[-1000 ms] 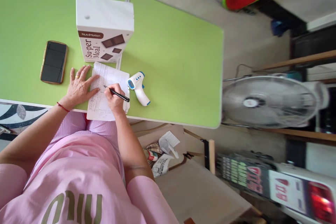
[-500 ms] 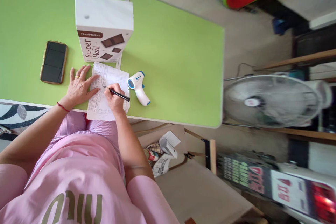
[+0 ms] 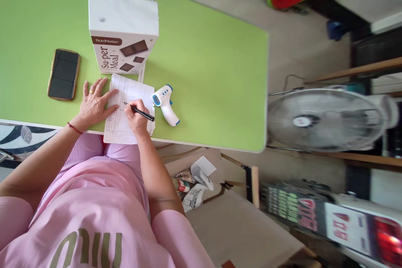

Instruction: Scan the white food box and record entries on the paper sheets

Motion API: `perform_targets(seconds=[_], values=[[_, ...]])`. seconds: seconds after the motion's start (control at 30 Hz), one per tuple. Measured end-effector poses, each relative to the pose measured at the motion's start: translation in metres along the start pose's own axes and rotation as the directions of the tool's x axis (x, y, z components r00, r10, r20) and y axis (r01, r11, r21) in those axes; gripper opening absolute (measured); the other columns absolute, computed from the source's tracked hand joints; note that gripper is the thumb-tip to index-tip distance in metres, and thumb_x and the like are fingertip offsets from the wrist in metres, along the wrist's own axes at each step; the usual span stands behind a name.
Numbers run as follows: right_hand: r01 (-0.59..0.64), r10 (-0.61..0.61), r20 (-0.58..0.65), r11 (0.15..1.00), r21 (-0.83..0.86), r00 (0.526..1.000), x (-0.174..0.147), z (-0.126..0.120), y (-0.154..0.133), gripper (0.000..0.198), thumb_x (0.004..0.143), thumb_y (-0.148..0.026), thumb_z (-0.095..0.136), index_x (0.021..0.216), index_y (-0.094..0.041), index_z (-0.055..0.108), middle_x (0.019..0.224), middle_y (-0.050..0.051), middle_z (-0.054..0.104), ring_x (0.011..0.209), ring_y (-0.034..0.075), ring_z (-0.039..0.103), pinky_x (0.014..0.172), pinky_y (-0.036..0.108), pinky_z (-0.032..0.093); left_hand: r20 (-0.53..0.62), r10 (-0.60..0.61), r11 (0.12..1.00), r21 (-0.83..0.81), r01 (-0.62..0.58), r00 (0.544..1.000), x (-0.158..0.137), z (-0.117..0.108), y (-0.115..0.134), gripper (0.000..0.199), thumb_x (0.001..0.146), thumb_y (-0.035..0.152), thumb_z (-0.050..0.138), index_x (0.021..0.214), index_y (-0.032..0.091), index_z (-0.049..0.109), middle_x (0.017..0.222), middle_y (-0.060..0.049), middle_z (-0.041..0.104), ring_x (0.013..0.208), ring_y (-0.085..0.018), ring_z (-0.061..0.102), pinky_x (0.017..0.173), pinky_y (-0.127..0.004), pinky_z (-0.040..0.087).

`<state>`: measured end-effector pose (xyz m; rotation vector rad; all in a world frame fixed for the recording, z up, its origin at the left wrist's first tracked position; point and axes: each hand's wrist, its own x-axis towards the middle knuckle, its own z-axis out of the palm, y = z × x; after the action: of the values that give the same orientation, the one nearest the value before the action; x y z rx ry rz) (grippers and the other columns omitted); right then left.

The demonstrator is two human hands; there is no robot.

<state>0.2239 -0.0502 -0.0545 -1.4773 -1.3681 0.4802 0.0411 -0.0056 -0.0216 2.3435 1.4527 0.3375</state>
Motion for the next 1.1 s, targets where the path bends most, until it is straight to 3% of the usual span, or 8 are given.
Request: perform_targets(seconds=[0.43, 0.67, 1.1], values=[[-0.006, 0.007, 0.029, 0.999, -0.038, 1.0, 0.0001, -0.0009, 0.0016, 0.024, 0.093, -0.042, 0.054, 0.077, -0.024, 0.051, 0.065, -0.005, 0.055, 0.061, 0.012, 0.052, 0.061, 0.026, 0.046, -0.014, 0.009, 1.0, 0.013, -0.008, 1.0, 0.0003, 0.0014, -0.0011, 0.053, 0.098, 0.058, 0.058, 0.144, 0.032, 0.057, 0.172, -0.011, 0.029, 0.16, -0.037, 0.025, 0.13, -0.068, 0.006], [-0.019, 0.018, -0.069, 1.0, -0.014, 0.997, -0.0008, -0.0011, -0.0004, 0.028, 0.092, -0.046, 0.054, 0.077, -0.023, 0.051, 0.065, -0.005, 0.055, 0.061, 0.012, 0.052, 0.062, 0.026, 0.046, -0.024, 0.016, 1.0, 0.002, -0.016, 1.0, 0.0004, 0.0026, -0.0025, 0.053, 0.097, 0.055, 0.06, 0.144, 0.032, 0.057, 0.172, -0.011, 0.029, 0.159, -0.038, 0.026, 0.129, -0.069, 0.005], [-0.043, 0.04, -0.043, 0.996, -0.076, 0.998, 0.0002, -0.0002, 0.0012, 0.027, 0.091, -0.044, 0.054, 0.074, -0.024, 0.05, 0.064, -0.005, 0.054, 0.06, 0.012, 0.051, 0.061, 0.026, 0.046, -0.034, 0.026, 1.0, 0.009, -0.025, 0.999, 0.0006, 0.0039, -0.0039, 0.054, 0.097, 0.057, 0.06, 0.144, 0.032, 0.058, 0.171, -0.011, 0.031, 0.159, -0.038, 0.026, 0.129, -0.07, 0.006]])
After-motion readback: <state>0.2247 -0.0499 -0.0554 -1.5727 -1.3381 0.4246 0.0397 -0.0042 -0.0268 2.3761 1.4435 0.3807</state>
